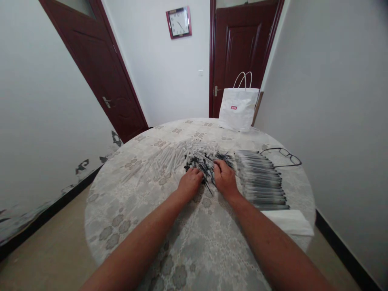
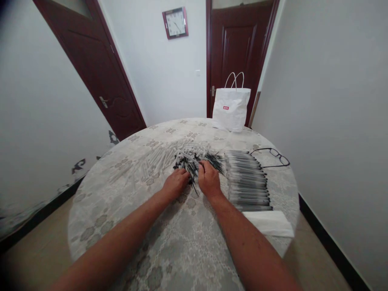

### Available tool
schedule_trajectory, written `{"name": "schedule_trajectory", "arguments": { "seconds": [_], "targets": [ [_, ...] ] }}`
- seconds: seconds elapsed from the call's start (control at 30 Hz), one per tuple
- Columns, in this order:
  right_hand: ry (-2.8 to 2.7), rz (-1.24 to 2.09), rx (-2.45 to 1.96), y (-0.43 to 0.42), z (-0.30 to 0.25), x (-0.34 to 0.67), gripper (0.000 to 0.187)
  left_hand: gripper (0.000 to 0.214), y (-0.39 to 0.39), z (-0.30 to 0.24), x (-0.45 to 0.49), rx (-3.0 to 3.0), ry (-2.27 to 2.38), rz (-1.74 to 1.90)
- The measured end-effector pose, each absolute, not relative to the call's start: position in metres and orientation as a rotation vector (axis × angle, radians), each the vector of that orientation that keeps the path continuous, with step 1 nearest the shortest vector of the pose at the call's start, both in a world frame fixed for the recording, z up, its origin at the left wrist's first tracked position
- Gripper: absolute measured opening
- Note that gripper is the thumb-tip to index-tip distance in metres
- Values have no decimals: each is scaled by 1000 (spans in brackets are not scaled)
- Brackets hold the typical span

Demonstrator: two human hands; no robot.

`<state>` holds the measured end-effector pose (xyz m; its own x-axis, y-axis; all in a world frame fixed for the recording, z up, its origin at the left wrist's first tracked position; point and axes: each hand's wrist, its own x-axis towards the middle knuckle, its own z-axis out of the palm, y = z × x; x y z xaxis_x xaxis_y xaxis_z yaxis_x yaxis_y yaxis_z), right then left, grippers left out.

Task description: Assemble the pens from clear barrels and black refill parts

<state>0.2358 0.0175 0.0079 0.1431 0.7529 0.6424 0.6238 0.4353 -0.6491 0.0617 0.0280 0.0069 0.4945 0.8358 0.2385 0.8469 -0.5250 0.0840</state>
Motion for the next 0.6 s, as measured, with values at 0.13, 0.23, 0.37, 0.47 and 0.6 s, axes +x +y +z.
{"name": "schedule_trajectory", "arguments": {
  "seconds": [0.13,0.23,0.37,0.47,0.6],
  "targets": [
    [-1559,127,-1250,18,8,235,28,19,33,12,62,-2680,-1303,-205],
    [-1567,135,-1242,17,9,234,28,17,33,15,60,-2691,-1210,-149],
    [-1573,150,-1242,17,9,234,28,17,28,14,58,-2677,-1172,-106],
    [-1580,152,-1240,17,9,234,27,17,20,13,55,-2659,-1141,-127],
    [-1579,153,-1225,17,8,233,27,18,11,14,48,-2657,-1078,-181]
  ]
}}
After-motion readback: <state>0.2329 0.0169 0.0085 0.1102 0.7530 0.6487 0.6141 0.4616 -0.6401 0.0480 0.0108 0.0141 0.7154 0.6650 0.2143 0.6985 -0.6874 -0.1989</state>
